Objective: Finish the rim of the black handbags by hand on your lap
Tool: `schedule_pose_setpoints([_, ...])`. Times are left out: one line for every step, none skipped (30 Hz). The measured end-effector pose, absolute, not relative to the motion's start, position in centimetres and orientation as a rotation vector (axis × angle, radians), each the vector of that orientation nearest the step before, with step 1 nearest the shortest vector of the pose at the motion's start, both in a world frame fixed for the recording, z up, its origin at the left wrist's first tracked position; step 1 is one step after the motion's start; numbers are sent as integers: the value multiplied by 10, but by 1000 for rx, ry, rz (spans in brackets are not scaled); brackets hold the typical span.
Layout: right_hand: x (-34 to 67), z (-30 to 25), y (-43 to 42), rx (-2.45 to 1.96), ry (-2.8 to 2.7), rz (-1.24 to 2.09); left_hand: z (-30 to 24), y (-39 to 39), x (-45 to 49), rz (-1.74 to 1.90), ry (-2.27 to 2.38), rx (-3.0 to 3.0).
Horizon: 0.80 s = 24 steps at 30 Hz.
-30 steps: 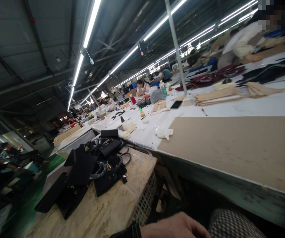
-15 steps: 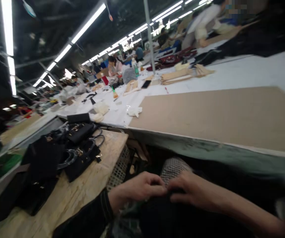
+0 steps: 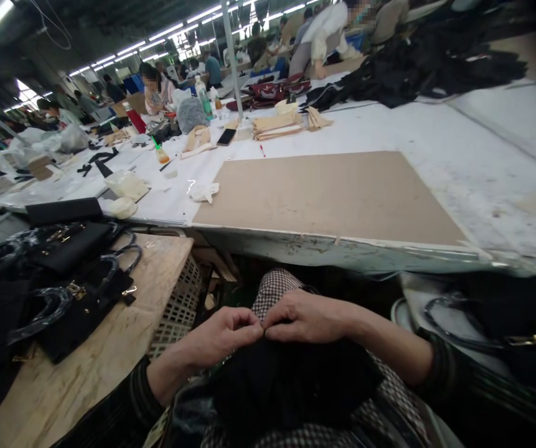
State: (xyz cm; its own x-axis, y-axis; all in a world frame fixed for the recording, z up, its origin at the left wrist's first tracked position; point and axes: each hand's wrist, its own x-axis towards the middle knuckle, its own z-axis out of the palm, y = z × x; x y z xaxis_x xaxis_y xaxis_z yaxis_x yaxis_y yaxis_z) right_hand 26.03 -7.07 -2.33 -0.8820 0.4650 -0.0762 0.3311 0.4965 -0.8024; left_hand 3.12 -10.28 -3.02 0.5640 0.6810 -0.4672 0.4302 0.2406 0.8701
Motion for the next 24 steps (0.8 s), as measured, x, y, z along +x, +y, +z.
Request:
schedule_pose_setpoints([259, -24, -70, -701, -2577, 1337, -29, -103, 31, 221, 1046, 1387])
schedule_pose_setpoints([258, -25, -70, -708, -2570, 1338, -28, -103, 31, 218, 1054, 1382])
schedule_pose_setpoints([256, -25, -71, -712, -2564, 1341, -26, -103, 31, 215, 1062, 1373])
schedule_pose_setpoints([255, -24, -72, -712, -2555, 1342, -25, -104, 31, 216, 1071, 1363])
schedule_pose_setpoints([254, -23, -73, -712, -2544, 1342, -24, -104, 30, 220, 1079, 1350])
schedule_pose_setpoints([254, -22, -74, -712, -2533, 1341, -23, -105, 29, 224, 1083, 1333])
schedule_pose_setpoints([253, -21, -75, -710, -2524, 1340, -23, -105, 29, 228, 1083, 1314])
schedule_pose_setpoints([252, -20, -76, -711, -2514, 1336, -23, -105, 28, 236, 1082, 1291])
schedule_pose_setpoints([252, -19, -77, -715, -2506, 1332, -22, -105, 28, 244, 1083, 1265])
schedule_pose_setpoints([251, -18, -78, -725, -2502, 1329, -22, -106, 27, 250, 1089, 1235])
schedule_pose_setpoints([251, -18, -79, -736, -2501, 1329, -22, -106, 28, 253, 1101, 1207])
schedule_pose_setpoints([250, -18, -79, -745, -2500, 1331, -22, -106, 28, 253, 1118, 1187])
schedule_pose_setpoints([250, -18, -79, -753, -2499, 1333, -22, -106, 29, 250, 1140, 1176])
schedule_pose_setpoints([250, -18, -79, -757, -2499, 1334, -22, -106, 30, 241, 1164, 1174])
schedule_pose_setpoints([250, -18, -79, -758, -2499, 1332, -22, -106, 31, 233, 1184, 1180])
schedule_pose_setpoints([250, -18, -79, -757, -2502, 1327, -22, -106, 32, 228, 1197, 1193])
schedule_pose_setpoints([250, -18, -79, -758, -2505, 1320, -22, -106, 32, 228, 1200, 1208])
schedule_pose_setpoints([250, -18, -79, -760, -2511, 1313, -22, -106, 33, 229, 1195, 1224])
schedule_pose_setpoints([250, -18, -79, -762, -2517, 1307, -22, -106, 34, 230, 1187, 1243])
schedule_pose_setpoints([251, -19, -79, -767, -2522, 1304, -21, -107, 35, 228, 1175, 1267])
schedule_pose_setpoints([251, -19, -79, -778, -2524, 1304, -21, -108, 36, 227, 1166, 1300])
schedule_pose_setpoints([251, -19, -79, -792, -2524, 1308, -20, -109, 37, 228, 1165, 1347])
schedule_pose_setpoints([252, -20, -78, -812, -2521, 1313, -20, -112, 39, 234, 1174, 1409])
schedule_pose_setpoints([253, -21, -77, -833, -2518, 1321, -19, -114, 39, 246, 1192, 1485])
